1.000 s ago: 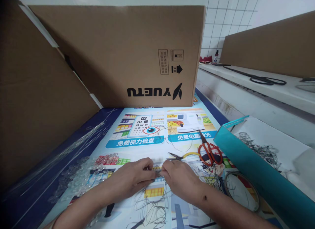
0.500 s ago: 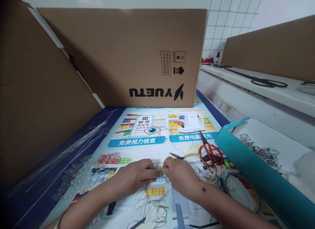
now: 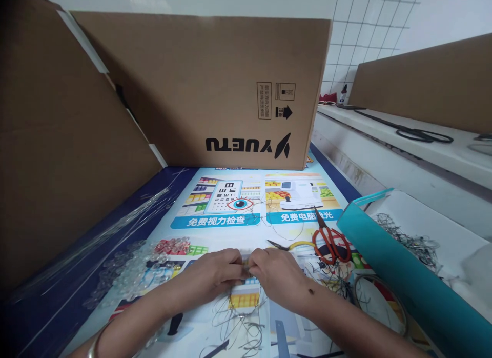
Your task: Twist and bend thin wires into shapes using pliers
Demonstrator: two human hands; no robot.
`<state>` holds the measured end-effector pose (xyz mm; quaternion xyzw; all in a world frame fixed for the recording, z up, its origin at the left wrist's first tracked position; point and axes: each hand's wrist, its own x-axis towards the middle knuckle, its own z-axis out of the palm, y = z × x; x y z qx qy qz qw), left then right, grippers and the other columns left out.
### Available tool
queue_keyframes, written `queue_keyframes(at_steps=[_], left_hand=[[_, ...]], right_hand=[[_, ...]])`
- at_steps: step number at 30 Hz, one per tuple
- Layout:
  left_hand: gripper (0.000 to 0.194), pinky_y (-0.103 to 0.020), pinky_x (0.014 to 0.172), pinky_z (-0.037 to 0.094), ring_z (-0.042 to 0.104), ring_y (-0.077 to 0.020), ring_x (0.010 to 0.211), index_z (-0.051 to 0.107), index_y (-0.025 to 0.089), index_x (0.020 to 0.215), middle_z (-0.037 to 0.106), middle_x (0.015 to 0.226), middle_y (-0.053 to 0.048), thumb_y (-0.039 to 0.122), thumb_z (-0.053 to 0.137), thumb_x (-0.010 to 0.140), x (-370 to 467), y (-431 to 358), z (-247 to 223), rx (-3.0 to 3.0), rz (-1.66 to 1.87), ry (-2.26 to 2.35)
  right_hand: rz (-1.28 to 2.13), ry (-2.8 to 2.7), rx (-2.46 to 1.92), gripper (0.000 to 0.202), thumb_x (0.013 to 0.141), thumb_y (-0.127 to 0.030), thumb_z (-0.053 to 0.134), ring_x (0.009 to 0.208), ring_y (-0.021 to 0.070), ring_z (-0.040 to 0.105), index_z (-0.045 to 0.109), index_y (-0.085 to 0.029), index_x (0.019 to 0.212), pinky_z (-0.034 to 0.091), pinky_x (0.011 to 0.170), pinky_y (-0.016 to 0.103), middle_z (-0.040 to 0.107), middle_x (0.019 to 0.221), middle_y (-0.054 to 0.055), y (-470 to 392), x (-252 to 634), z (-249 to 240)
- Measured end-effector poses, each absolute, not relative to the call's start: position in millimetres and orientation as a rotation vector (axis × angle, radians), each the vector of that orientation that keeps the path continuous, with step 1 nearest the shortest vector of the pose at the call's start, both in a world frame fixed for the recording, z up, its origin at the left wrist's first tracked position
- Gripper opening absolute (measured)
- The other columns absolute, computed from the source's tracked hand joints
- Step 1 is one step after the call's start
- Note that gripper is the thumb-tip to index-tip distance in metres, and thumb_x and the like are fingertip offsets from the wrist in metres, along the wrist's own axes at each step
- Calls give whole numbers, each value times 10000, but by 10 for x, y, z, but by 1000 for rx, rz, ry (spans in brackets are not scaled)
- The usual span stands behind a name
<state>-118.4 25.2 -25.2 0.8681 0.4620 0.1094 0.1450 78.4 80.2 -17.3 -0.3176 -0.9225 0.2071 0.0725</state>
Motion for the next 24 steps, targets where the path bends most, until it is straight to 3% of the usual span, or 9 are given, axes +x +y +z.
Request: queue_keyframes(at_steps=[11, 24], left_hand=[[210, -220, 643, 391, 554, -143, 792, 641, 282, 960, 583, 889, -2, 152, 523, 845, -1200, 271, -248, 2473, 340, 1305], [217, -223, 676, 411, 541, -145, 792, 616, 262, 962, 565, 881, -7, 134, 500, 830, -1218, 264, -274, 2438, 422, 1261]], right_hand=[[647, -2733, -858, 159, 862, -145, 406, 750, 141, 530, 553, -185, 819, 380, 676, 231, 591, 792, 19, 805, 794, -212], [390, -2938, -606, 198, 898, -158, 400, 766, 164, 526, 578, -166, 812, 375, 677, 259, 613, 799, 42, 773, 834, -172]])
